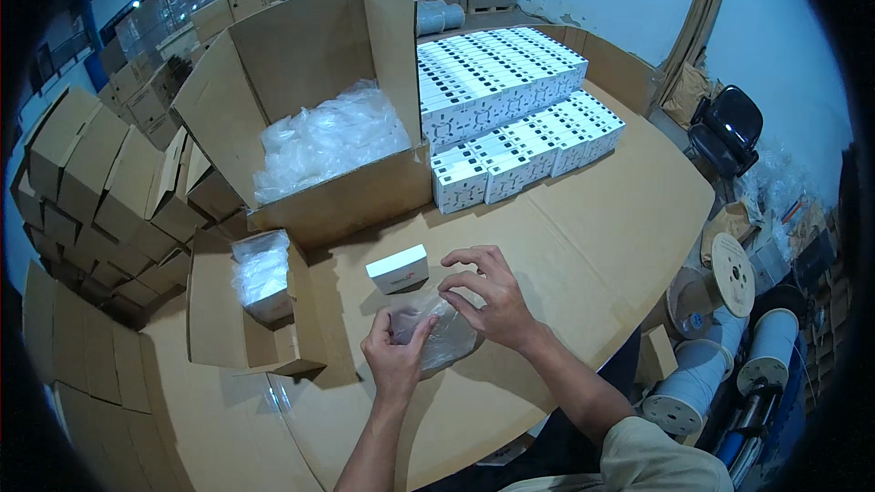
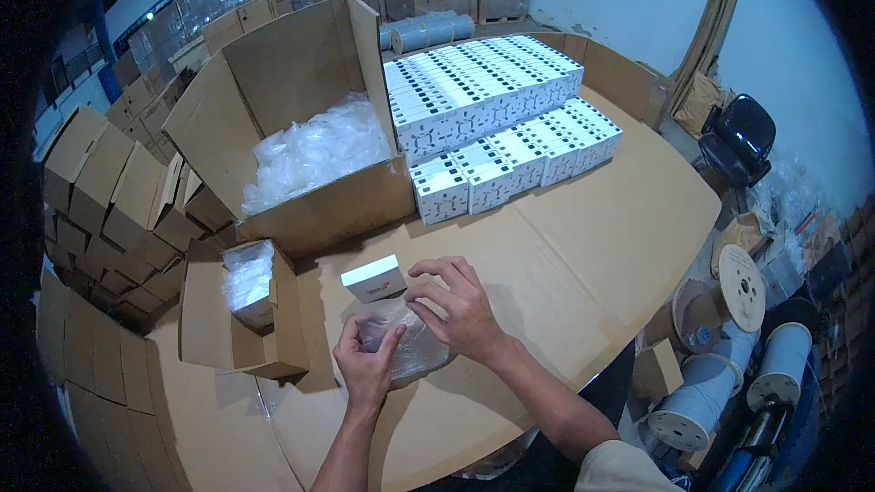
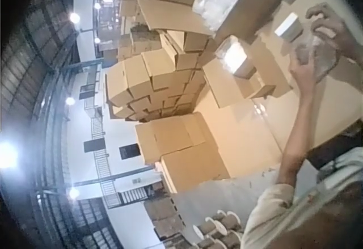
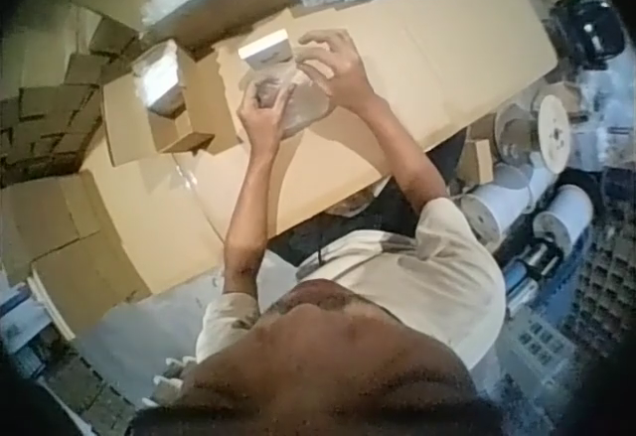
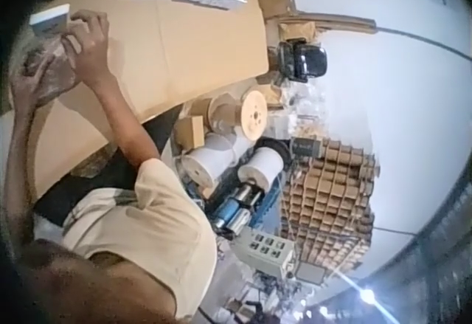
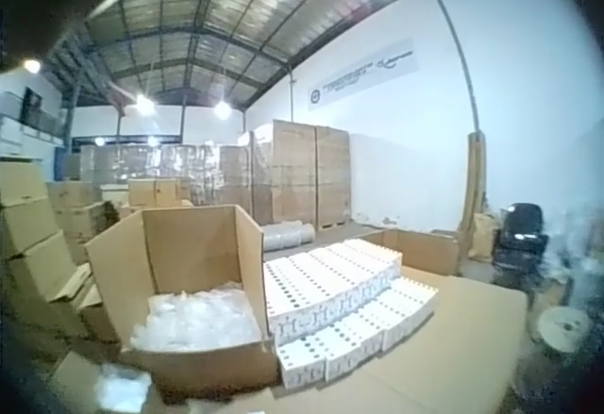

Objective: Packaging small white boxes into clear plastic bags and placing them into a larger cardboard shipping container.

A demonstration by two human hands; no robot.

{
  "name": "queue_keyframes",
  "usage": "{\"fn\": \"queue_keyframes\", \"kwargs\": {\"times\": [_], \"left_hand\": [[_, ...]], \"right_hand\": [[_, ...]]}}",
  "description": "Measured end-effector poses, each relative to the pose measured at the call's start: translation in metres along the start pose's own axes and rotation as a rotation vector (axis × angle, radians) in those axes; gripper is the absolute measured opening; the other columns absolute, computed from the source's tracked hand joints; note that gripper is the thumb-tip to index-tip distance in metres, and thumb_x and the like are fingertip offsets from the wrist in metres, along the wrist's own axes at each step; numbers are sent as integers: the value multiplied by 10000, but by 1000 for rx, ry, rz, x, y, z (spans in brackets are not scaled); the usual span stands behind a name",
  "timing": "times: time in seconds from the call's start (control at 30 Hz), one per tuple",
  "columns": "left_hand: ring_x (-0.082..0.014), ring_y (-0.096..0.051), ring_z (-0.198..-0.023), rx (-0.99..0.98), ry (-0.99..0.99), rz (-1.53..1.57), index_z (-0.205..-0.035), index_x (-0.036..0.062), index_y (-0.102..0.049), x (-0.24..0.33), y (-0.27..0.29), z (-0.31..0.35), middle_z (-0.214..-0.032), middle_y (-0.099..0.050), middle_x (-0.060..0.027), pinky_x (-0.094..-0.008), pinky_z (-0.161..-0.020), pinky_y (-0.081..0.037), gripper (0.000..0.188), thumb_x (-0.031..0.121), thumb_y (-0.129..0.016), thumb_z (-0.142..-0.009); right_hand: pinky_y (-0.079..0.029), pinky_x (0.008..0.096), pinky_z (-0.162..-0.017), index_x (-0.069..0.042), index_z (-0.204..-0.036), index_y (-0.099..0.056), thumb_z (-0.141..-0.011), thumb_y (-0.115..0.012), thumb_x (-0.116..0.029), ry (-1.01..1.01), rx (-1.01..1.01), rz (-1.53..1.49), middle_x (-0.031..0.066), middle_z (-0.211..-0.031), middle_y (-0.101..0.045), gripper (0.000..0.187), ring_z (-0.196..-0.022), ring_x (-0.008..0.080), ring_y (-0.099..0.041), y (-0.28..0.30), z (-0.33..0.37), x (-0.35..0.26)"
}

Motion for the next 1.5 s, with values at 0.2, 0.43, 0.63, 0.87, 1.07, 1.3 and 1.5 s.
{"fn": "queue_keyframes", "kwargs": {"times": [0.2, 0.43, 0.63, 0.87, 1.07, 1.3, 1.5], "left_hand": [[-148, -694, -761, 18, 18, -21, -965, -14, -647, 0, 1, -2, -850, -734, -110, -315, -679, -556, 317, 149, -870, -810], [-190, -720, -778, 65, 49, -125, -998, -6, -636, 2, 6, -6, -871, -744, -138, -330, -700, -561, 317, 146, -848, -818], [-197, -730, -834, -20, 102, -54, -1070, 5, -622, 4, 12, -4, -931, -750, -132, -349, -746, -581, 449, 160, -902, -755], [-210, -721, -939, -162, 298, -8, -1105, -14, -685, -15, 12, -2, -994, -751, -130, -366, -839, -568, 505, 198, -936, -722], [-203, -720, -930, -164, 332, 105, -1075, -32, -704, -17, 9, -2, -1021, -757, -121, -365, -839, -568, 498, 209, -943, -710], [-195, -720, -942, -117, 290, 43, -1097, -38, -708, -18, 13, -6, -1015, -764, -129, -357, -861, -568, 528, 208, -949, -696], [-197, -723, -933, -78, 256, 17, -1092, -35, -716, -17, 17, -9, -1009, -766, -131, -351, -856, -568, 513, 192, -945, -693]], "right_hand": [[-478, 410, -930, -73, -922, -676, -754, -784, -16, 26, -24, -17, 85, -1079, -638, 207, -1065, 293, -594, 0, -3, -6], [-450, 426, -904, -71, -939, -649, -794, -754, -131, 267, -263, 114, 85, -993, -643, 189, -996, 264, -611, -6, -16, -15], [-437, 405, -922, -109, -985, -659, -865, -719, -144, 212, -521, 156, 38, -873, -668, 139, -893, 218, -651, -14, -36, -23], [-439, 390, -930, -107, -1007, -666, -936, -673, -179, 92, -695, -43, 73, -811, -684, 101, -822, 246, -646, -26, -52, -31], [-501, 381, -855, -65, -1070, -671, -967, -653, -171, 178, -455, -117, 112, -831, -700, 148, -775, 254, -649, -34, -45, -17], [-498, 316, -855, -9, -1200, -621, -1029, -546, -76, -307, 5, -1024, 61, -1013, -724, 198, -971, 129, -654, -30, -33, 40], [-480, 300, -909, -85, -1326, -614, -910, -705, -89, -281, -233, -534, 59, -1261, -672, 425, -1107, 154, -617, -32, -28, 50]]}}
Point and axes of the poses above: each hand's wrist, its own z-axis away from the middle knuckle, its own y-axis out of the back of the hand, x = y × z, the point moved 4 cm from there along -z, towards the middle knuckle
